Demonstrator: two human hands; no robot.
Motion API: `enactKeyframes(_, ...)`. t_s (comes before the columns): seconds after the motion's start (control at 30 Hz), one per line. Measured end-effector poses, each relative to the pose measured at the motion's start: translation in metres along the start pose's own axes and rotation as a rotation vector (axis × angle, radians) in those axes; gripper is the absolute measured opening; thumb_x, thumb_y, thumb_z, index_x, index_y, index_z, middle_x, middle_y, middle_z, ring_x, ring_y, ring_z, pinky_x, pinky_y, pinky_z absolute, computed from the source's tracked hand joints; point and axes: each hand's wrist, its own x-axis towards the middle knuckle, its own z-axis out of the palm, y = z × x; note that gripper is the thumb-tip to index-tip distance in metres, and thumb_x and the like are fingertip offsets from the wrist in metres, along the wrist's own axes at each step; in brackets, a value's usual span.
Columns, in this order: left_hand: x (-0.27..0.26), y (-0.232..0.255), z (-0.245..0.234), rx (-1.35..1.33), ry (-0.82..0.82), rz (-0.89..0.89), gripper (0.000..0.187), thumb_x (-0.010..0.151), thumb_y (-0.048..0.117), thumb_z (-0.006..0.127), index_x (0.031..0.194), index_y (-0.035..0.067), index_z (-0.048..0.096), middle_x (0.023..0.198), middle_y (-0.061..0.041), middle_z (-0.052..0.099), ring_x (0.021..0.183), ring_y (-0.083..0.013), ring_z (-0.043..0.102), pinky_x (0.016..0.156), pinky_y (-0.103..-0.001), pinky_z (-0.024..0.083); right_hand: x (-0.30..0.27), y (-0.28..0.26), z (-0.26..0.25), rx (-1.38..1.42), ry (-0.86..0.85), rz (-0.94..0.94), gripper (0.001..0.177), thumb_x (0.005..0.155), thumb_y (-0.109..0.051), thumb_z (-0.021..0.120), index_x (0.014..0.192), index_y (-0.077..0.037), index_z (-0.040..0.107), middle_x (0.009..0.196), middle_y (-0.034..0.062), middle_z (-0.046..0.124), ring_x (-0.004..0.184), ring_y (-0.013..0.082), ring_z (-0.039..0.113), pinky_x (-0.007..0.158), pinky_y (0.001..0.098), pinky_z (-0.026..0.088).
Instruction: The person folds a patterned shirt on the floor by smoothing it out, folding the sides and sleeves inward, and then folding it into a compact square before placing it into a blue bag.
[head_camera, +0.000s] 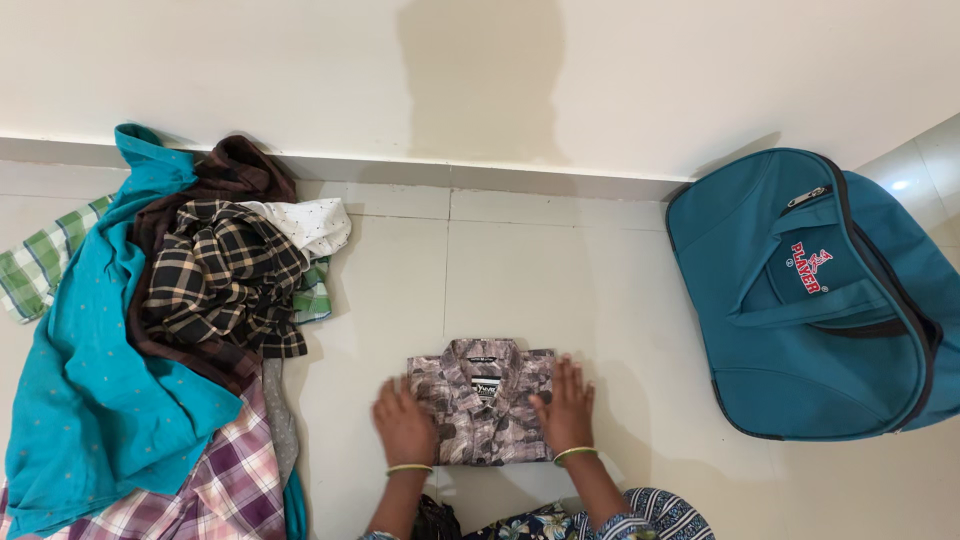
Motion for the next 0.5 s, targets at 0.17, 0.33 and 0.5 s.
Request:
enactKeyframes(0.17,-0.042,0.038,0.023,-0.071,-0.044,0.426,0.073,0.105,0.040,0.040,0.157,-0.006,0.016,0.165,-0.024,0.011,0.155,-0.0340,0.006,0.124,-0.048,0.011,-0.034,-0.041,-0.002,-0.097,-0.207,-0.164,0.087,0.103,-0.061,0.036,0.163,-0.009,0.001,0.172,0.0108,-0.007,0.157,0.0262,-0.007,0.125,0.0520,-0.004)
enactKeyframes(0.33,-0.043,0.041,-0.030,0.297,-0.528,0.305,0.086,0.105,0.061,0.017,0.161,0.001,-0.009,0.170,-0.017,-0.015,0.157,-0.0288,-0.013,0.128,-0.046,0.000,-0.036,-0.045,-0.014,-0.210,-0.345,-0.131,0.090,0.102,-0.066,0.030,0.164,-0.012,-0.007,0.172,0.0053,-0.015,0.158,0.0250,-0.012,0.123,0.0567,-0.006)
enactKeyframes(0.5,-0.035,0.019,-0.049,0.388,-0.532,0.121,0.077,0.106,0.056,0.013,0.164,0.011,-0.011,0.172,-0.007,-0.019,0.157,-0.0222,-0.016,0.125,-0.058,-0.001,-0.031,-0.034,-0.017,-0.200,-0.317,-0.037,0.095,0.098,-0.073,0.030,0.164,-0.017,-0.010,0.172,0.0007,-0.016,0.159,0.0221,-0.011,0.124,0.0584,-0.006)
